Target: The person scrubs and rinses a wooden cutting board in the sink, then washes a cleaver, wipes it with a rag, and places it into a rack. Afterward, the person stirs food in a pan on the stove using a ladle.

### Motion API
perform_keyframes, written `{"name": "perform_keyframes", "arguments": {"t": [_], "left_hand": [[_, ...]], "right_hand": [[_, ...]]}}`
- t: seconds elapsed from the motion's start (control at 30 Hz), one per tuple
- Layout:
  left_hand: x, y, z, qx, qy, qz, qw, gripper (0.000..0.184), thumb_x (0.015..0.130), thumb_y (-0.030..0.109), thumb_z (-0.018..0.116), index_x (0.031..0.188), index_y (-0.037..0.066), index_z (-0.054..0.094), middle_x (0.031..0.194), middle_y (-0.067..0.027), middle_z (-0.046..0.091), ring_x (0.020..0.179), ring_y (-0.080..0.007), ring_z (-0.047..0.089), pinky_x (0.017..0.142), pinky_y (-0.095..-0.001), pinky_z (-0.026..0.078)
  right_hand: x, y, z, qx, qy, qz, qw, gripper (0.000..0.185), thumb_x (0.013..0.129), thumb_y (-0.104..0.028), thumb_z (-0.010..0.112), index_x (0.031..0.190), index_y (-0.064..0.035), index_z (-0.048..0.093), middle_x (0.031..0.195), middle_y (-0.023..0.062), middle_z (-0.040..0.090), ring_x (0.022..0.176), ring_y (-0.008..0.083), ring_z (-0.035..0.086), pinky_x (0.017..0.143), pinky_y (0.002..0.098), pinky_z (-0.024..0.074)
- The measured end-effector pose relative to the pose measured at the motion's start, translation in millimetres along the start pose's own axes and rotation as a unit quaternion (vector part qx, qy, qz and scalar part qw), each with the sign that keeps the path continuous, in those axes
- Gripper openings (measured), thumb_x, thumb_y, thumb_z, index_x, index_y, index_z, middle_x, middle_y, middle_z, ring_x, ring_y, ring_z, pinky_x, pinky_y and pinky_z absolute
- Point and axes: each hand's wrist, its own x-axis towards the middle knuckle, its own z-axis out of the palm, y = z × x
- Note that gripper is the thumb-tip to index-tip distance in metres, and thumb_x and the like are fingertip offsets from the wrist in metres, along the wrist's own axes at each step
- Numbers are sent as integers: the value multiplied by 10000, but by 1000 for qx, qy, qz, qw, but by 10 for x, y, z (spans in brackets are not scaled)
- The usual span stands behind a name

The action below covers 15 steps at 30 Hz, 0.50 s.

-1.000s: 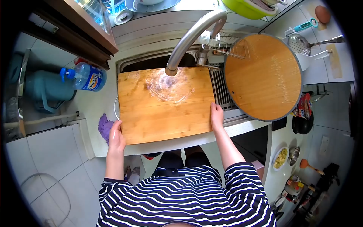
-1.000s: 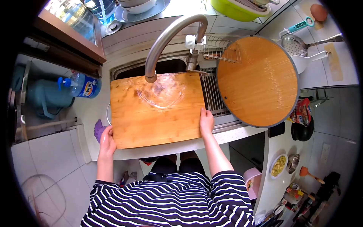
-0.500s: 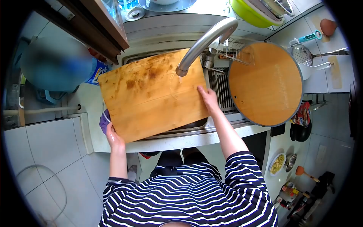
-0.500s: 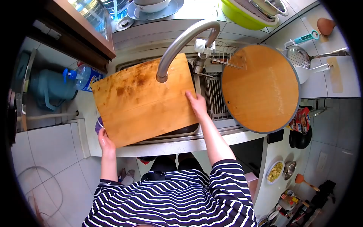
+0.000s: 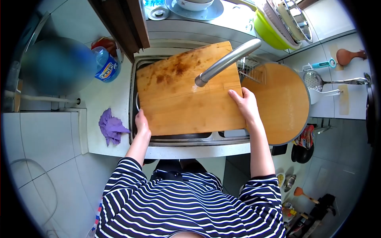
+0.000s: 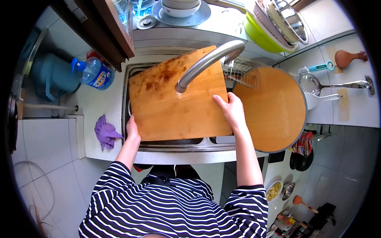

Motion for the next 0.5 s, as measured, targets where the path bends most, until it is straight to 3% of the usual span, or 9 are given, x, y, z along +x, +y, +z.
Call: {"name": "perform_keyframes", "arguments": {"t": [0.1,0.17,0.23,0.27,0.43,0.5], "left_hand": [[165,-260,39,162,29,7,986,478,930,400,463,1035,-55,563,1021,-153,617,939,-232,579,821,-335,442],[206,-327,32,273,52,16,960,524,919,430,443,1035,-64,574,1029,-212,620,973,-307,586,831,-368,434],[213,-252,41,305,45,9,951,530,919,437,430,1041,-58,577,1033,-212,620,989,-330,581,839,-370,431],[206,-226,51,321,42,6,946,533,919,440,424,1044,-55,578,1036,-212,621,996,-342,578,843,-371,430],[257,-279,196,501,33,17,865,620,901,537,266,1285,80,431,1270,-246,480,1161,-390,475,968,-511,345],[144,-304,409,486,11,55,872,683,913,548,254,1355,35,342,1378,-243,354,1272,-393,344,1059,-462,254]], "right_hand": [[-203,-141,36,155,-55,10,986,324,795,-200,686,1006,19,575,924,87,641,807,124,600,724,272,486],[-311,-169,79,209,-84,49,973,429,784,-172,683,1138,-7,507,1039,104,608,919,163,584,815,307,471],[-401,-134,135,308,-143,129,932,521,771,-154,682,1215,-23,444,1138,117,562,1027,205,547,891,342,442],[-470,-154,189,300,-138,123,936,511,760,-127,670,1208,-16,451,1131,114,564,1018,207,547,885,344,445],[-779,-78,460,335,-117,73,932,534,720,-57,642,1213,-8,442,1096,119,570,975,200,556,859,335,460],[-937,-154,563,353,-106,81,926,555,718,-40,622,1234,-11,421,1115,127,554,994,206,545,867,337,455]]}}
